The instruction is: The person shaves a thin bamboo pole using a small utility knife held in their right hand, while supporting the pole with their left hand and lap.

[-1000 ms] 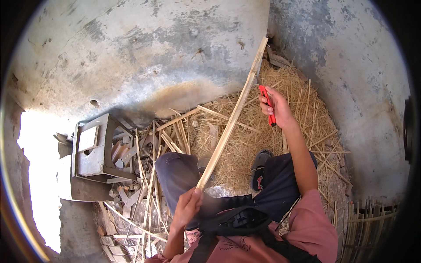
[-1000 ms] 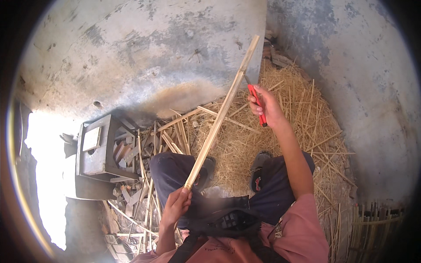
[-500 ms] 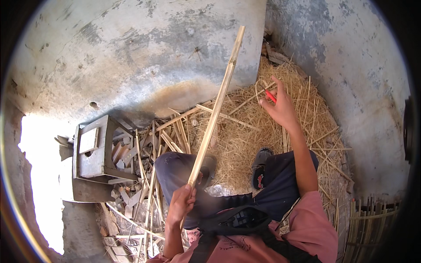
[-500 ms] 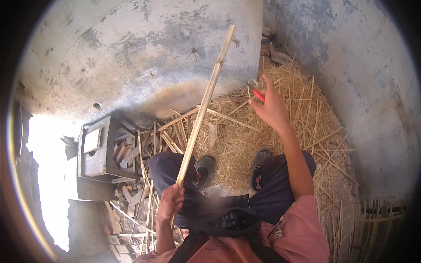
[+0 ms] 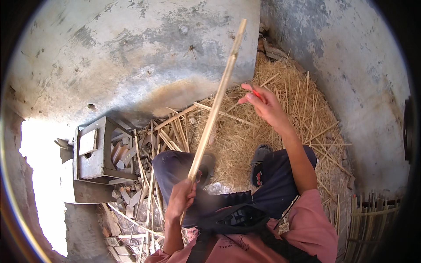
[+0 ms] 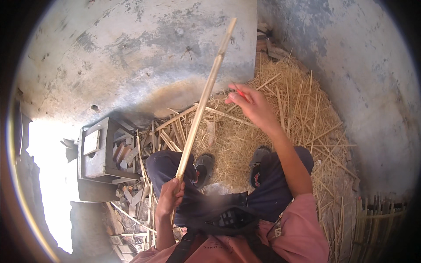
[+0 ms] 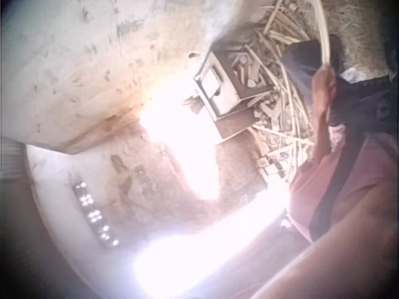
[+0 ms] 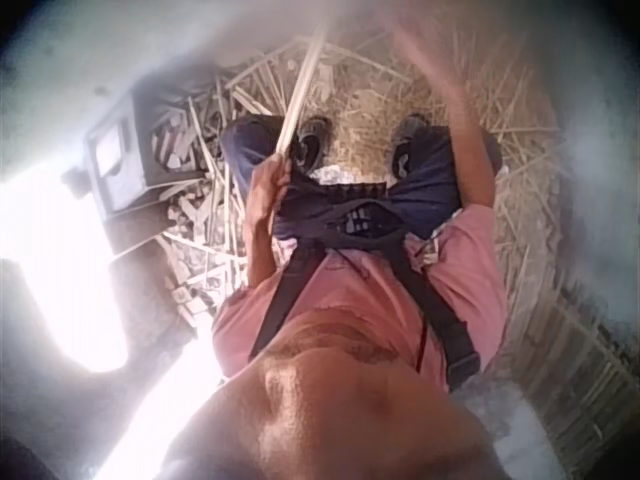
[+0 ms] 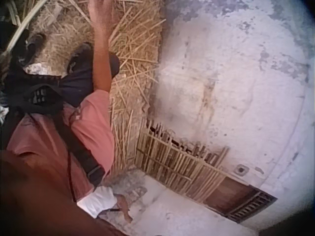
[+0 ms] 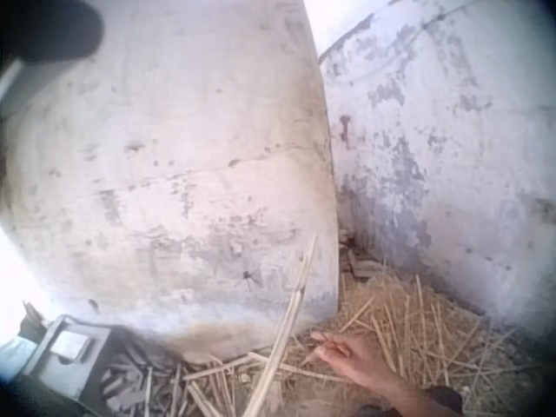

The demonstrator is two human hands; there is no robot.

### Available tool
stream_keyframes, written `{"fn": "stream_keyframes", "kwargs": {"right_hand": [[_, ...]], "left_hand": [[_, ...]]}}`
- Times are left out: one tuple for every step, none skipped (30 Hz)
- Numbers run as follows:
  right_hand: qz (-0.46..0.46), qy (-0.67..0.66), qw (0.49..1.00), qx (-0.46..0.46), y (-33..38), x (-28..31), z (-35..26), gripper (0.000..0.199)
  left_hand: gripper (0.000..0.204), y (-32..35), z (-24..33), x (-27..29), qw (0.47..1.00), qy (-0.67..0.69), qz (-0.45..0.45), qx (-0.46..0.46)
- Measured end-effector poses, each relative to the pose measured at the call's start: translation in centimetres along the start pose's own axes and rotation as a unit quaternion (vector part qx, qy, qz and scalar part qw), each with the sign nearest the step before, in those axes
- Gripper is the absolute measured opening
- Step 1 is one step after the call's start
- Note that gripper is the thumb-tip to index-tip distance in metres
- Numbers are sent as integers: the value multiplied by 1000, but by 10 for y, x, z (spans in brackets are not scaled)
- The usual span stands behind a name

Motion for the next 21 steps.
{"fn": "stream_keyframes", "kwargs": {"right_hand": [[-17, -33, 999, -9, 0, -7, 3, 47], [-34, -54, 998, 9, -2, -14, 5, 51], [-30, -56, 998, 10, -1, -16, 5, 50], [-26, -58, 998, 11, 0, -18, 4, 49], [-21, -58, 998, 12, 1, -19, 4, 49], [-9, -65, 998, 4, 1, -18, 4, 47], [4, -73, 997, -3, 1, -17, 3, 46], [17, -81, 997, -10, 0, -16, 4, 45], [25, -81, 996, -14, 0, -15, 6, 45], [33, -81, 996, -18, 0, -14, 12, 46], [42, -81, 996, -21, 1, -12, 14, 47], [42, -85, 995, -20, 1, -12, 15, 47], [42, -89, 995, -19, 1, -11, 15, 47], [42, -92, 995, -18, 1, -11, 15, 48], [37, -93, 995, -20, 1, -10, 15, 48], [33, -93, 995, -23, 2, -9, 15, 48], [28, -94, 995, -25, 2, -9, 13, 48], [16, -95, 995, -25, 2, -10, 12, 47], [4, -96, 995, -25, 2, -9, 10, 47], [-7, -97, 995, -25, 2, -9, 9, 47], [-14, -106, 994, -24, 2, -8, 8, 48]], "left_hand": [[41, 0, 3, -6, 1000, 1, -14, -2], [39, -1, 3, -9, 999, 1, -31, -14], [38, -3, 1, -11, 998, 2, -49, -26], [36, -3, 1, -14, 997, 2, -66, -39], [35, -4, 2, -17, 997, -8, -61, -51], [34, -4, 4, -20, 996, -19, -56, -63], [33, -4, 6, -22, 995, -29, -51, -75], [31, -3, 8, -24, 995, -43, -45, -77], [30, -2, 10, -26, 994, -57, -39, -79], [29, -1, 10, -26, 994, -70, -33, -81], [27, -2, 11, -26, 989, -100, -28, -107], [25, -3, 9, -25, 983, -128, -24, -132], [24, -4, 10, -24, 975, -157, -20, -157], [23, -2, 13, -25, 975, -155, -16, -160], [22, 1, 18, -27, 975, -153, -11, -163], [22, 2, 20, -28, 975, -150, -7, -165], [23, 3, 21, -28, 974, -144, -2, -176], [23, 4, 21, -27, 973, -137, 2, -187], [24, 4, 21, -26, 972, -131, 7, -197], [24, 4, 20, -24, 973, -125, 12, -193], [24, 3, 19, -21, 975, -120, 18, -188]]}}
Point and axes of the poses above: each hand's wrist, its own y-axis away from the middle knuckle, its own x-axis out of the back of the hand, z = x × y, the point moved 5 cm from there along -y, towards the middle knuckle, and after that the axes turned 2 degrees about z, right-handed, at the moved point
